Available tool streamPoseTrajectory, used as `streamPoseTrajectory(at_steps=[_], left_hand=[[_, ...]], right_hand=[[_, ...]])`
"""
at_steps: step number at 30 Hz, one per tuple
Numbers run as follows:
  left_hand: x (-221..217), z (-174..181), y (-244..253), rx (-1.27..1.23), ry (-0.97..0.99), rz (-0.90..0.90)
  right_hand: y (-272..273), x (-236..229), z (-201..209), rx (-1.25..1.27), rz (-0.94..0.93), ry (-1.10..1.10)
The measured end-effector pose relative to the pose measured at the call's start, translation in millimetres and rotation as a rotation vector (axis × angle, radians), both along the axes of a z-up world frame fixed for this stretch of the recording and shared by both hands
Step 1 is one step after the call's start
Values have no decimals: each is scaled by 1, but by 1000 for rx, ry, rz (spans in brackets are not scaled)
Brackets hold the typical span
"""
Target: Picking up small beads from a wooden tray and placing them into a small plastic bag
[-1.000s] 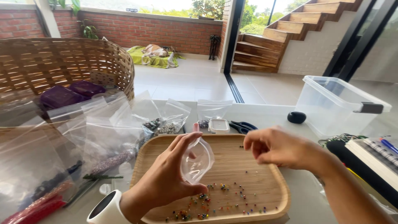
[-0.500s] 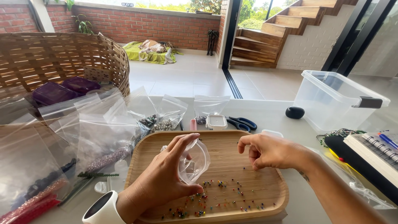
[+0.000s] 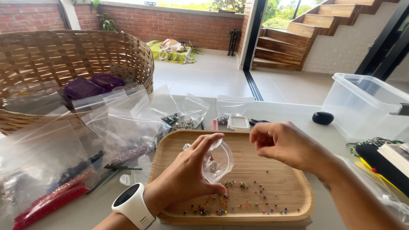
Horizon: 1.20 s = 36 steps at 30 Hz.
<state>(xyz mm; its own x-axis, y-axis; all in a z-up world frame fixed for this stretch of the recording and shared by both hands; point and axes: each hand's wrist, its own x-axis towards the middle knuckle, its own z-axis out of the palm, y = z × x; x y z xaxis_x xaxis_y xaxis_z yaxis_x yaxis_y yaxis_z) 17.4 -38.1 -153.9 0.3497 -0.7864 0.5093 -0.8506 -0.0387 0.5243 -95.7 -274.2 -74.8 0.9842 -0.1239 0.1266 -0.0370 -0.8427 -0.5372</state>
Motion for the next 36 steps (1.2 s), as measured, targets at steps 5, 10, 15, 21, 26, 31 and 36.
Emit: streamPoseTrajectory(at_steps=[5, 10, 15, 21, 26, 31, 36], left_hand=[[0, 0, -2, 28, 40, 17], [-1, 1, -1, -2, 18, -2], [1, 0, -1, -44, -18, -28], [-2, 4, 0, -66, -3, -11], [0, 9, 1, -261, 14, 99], [0, 14, 3, -317, 230, 192], [0, 18, 4, -357, 261, 265]], right_hand=[[-19, 4, -10, -152, -82, 376], [-19, 7, -13, -128, -47, 427], [-27, -1, -10, -40, -1, 389], [-18, -51, -13, -56, 4, 106], [-2, -57, -60, 538, 147, -76], [38, -39, -75, 1288, -178, -299], [60, -18, -85, 1277, -156, -241]])
